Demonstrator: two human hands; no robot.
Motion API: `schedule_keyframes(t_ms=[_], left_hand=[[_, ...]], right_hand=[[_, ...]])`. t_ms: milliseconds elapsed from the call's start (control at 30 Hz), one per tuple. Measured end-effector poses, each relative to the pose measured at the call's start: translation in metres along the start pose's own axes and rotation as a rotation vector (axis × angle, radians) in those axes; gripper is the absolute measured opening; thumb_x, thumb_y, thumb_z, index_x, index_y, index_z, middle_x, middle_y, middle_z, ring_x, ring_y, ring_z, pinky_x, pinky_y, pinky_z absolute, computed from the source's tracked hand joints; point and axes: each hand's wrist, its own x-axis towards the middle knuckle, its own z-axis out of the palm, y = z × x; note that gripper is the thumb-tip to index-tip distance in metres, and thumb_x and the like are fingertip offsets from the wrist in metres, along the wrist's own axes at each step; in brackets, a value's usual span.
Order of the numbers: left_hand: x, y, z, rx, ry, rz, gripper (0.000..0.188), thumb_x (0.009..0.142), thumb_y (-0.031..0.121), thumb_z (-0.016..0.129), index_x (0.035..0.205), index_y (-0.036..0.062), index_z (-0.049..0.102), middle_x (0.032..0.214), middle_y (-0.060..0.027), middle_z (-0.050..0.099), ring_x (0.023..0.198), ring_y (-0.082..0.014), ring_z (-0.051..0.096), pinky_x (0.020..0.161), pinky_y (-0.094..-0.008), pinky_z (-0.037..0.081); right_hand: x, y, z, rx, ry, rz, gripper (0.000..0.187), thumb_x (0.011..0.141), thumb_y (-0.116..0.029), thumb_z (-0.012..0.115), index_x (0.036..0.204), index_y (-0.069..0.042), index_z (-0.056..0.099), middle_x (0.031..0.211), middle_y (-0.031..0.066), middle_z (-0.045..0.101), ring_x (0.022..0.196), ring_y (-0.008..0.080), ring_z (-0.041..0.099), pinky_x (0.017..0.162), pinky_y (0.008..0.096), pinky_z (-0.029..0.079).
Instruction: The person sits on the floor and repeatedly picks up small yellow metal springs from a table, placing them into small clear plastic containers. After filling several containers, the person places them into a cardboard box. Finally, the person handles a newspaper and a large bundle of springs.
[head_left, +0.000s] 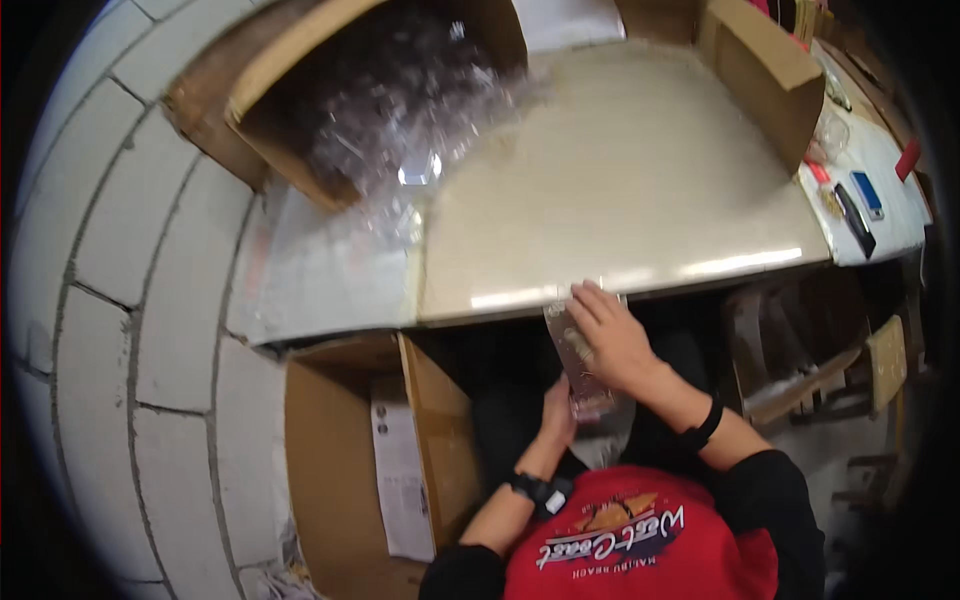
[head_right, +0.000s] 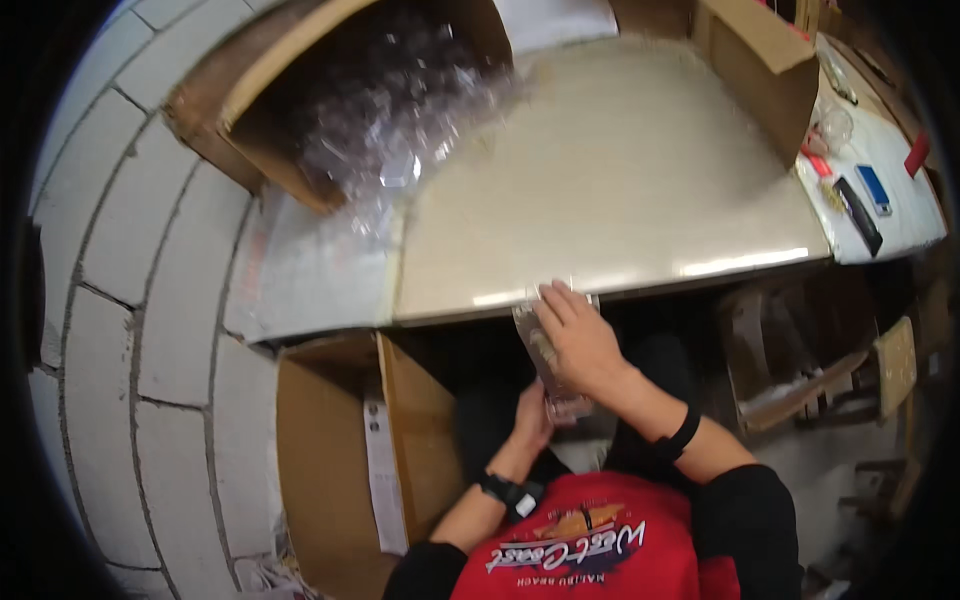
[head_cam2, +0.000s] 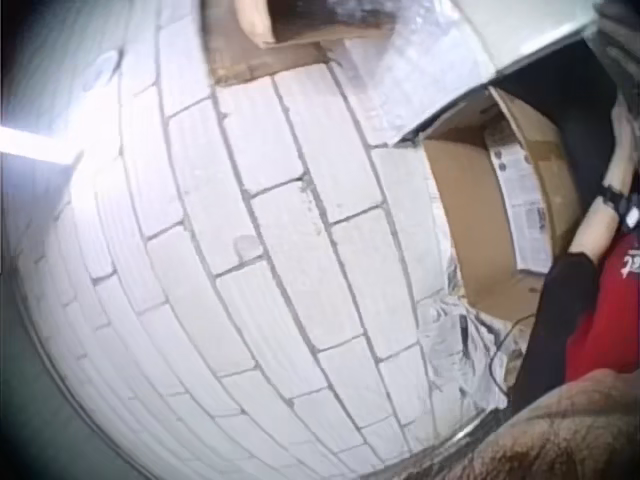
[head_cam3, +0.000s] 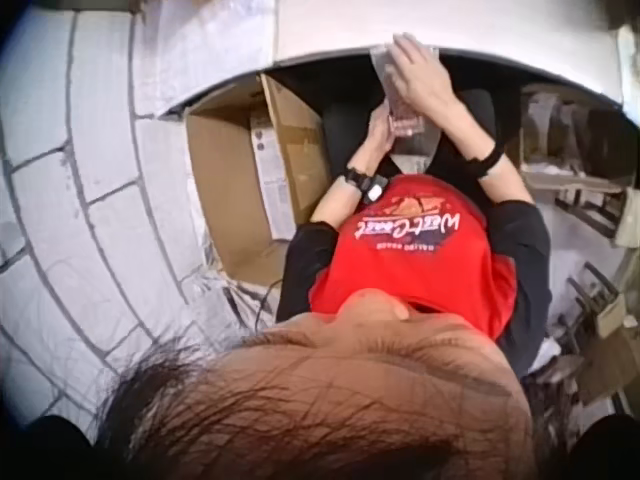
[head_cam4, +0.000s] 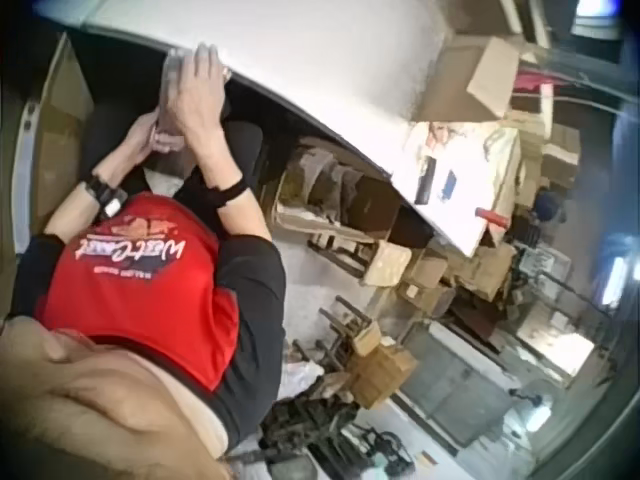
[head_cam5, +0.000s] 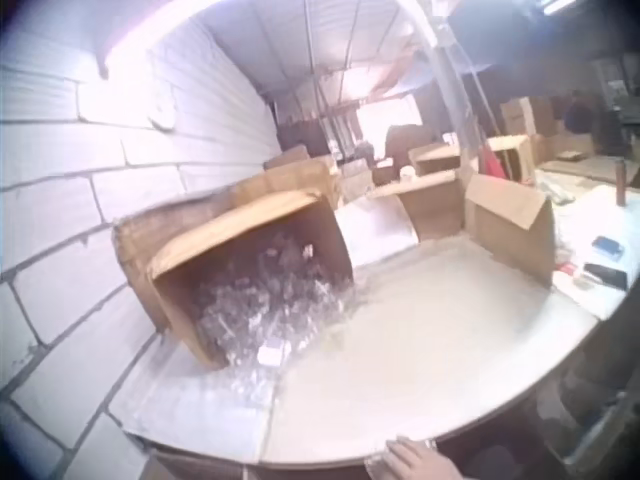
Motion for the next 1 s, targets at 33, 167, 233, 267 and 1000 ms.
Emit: schedule_keyframes(t_ms=[33,167,233,267,1000], left_hand=[[0.004,-0.002,-0.001,0.012,-0.009,0.004,0.044,0.098,0.039,0.031,0.121,0.0046,0.047,0.105,-0.0153,0.063,0.085,-0.0274,0.068,0.048,-0.0312,0.057],[-0.004,0.000,0.007,0.019,-0.043,0.046,0.046,0.098,0.039,0.032,0.127,0.0069,0.045,0.104,-0.0113,0.064,0.078,-0.0234,0.069,0.047,-0.0302,0.056],[0.002,-0.010,-0.003,0.024,-0.043,0.074,0.044,0.098,0.036,0.030,0.128,0.0069,0.044,0.105,-0.0114,0.063,0.078,-0.0221,0.068,0.047,-0.0296,0.056],[0.000,-0.009,-0.001,0.046,-0.058,0.089,0.042,0.099,0.033,0.029,0.124,0.0031,0.045,0.107,-0.0131,0.062,0.083,-0.0229,0.068,0.046,-0.0296,0.057],[-0.036,-0.001,-0.021,0.187,-0.042,-0.011,0.031,0.094,0.033,0.049,0.106,0.0064,0.059,0.085,-0.0045,0.065,0.065,-0.0126,0.064,0.042,-0.0244,0.051]], right_hand=[[-0.011,-0.004,-0.011,0.038,-0.024,0.029,0.046,0.073,-0.005,0.061,0.118,0.000,0.052,0.129,0.0174,0.049,0.125,0.0331,0.042,0.102,0.0393,0.038],[-0.051,0.005,-0.036,0.254,0.015,0.032,0.055,0.063,0.012,0.054,0.116,-0.003,0.055,0.120,0.0162,0.055,0.113,0.0343,0.053,0.093,0.0387,0.047],[-0.074,0.017,-0.034,0.390,-0.034,0.154,0.055,0.062,0.014,0.051,0.114,-0.002,0.056,0.116,0.0175,0.056,0.109,0.0360,0.054,0.091,0.0390,0.047],[-0.083,0.019,-0.029,0.451,-0.058,0.225,0.055,0.061,0.015,0.049,0.113,-0.001,0.056,0.114,0.0181,0.057,0.107,0.0369,0.055,0.090,0.0392,0.048],[-0.106,-0.010,0.002,0.423,-0.265,0.026,0.037,0.070,0.006,0.057,0.107,0.002,0.057,0.104,0.0168,0.060,0.097,0.0336,0.058,0.082,0.0392,0.049]])
